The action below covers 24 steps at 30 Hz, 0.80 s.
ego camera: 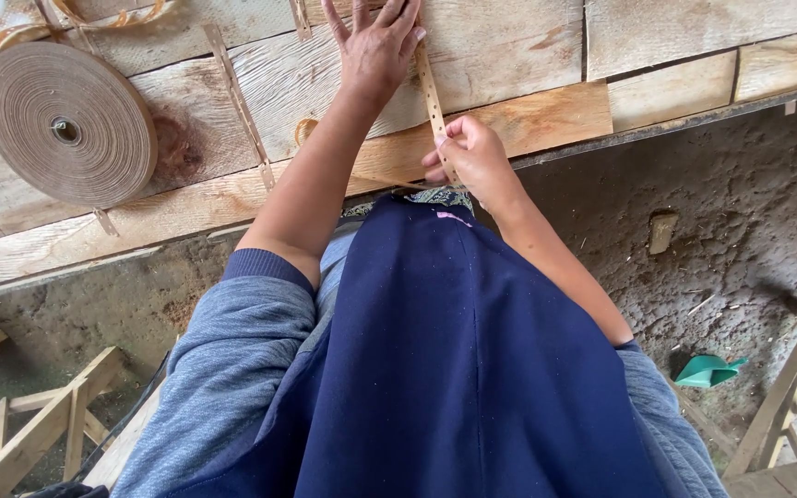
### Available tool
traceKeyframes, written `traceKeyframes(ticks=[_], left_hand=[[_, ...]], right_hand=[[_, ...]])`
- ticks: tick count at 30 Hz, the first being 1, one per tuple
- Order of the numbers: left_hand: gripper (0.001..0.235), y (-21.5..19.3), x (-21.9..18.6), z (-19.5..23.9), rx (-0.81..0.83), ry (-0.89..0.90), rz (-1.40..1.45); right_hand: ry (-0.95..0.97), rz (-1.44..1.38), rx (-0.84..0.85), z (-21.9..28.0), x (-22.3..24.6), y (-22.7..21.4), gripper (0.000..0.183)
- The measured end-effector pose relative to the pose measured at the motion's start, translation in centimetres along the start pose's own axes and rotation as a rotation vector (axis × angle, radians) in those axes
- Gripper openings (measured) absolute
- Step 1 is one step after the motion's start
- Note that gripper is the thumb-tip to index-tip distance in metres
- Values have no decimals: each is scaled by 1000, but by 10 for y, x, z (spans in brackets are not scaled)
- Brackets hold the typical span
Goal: Applying adhesive to thin wooden strips and pressing them onto a wooden panel to create a decorative surface.
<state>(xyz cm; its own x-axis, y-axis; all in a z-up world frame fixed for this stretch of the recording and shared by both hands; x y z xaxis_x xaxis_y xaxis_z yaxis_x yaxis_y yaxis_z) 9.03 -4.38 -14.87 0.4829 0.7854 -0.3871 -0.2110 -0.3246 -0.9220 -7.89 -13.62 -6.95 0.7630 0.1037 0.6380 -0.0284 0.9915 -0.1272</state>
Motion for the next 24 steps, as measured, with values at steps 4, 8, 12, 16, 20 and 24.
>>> traceKeyframes(ticks=[4,8,12,16,20,24], left_hand=[[39,-6,0,0,11,-26,18],[37,-10,-2,0,48,-60,61],[30,-7,0,-1,23,-29,42],[41,2,2,-3,163,-48,18],[56,4,1,0,346,-74,18],[69,-5,-4,5,411,-69,49]], right_hand=[[108,-79,1,-3,-21,4,13],[116,-89,-40,-9,-34,1,9],[58,-71,-30,-1,-18,3,12],[-31,77,-45,-7,-20,3,51],[-36,93,-63,-5,-19,3,46],[-23,110,-50,1,-13,4,46]])
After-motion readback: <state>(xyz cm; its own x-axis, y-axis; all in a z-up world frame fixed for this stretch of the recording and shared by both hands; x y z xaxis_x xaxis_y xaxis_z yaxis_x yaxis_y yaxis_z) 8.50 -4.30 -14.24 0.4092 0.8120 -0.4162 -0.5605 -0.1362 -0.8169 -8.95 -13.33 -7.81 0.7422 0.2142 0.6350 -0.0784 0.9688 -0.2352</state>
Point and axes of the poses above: each hand's wrist, its own z-axis away from the middle knuckle, its own y-axis out of the palm, x = y × z, the point moved 10 cm from there along -z, towards the middle knuckle, and after that the axes turned 1 degree about -z, right-handed, at the moved point
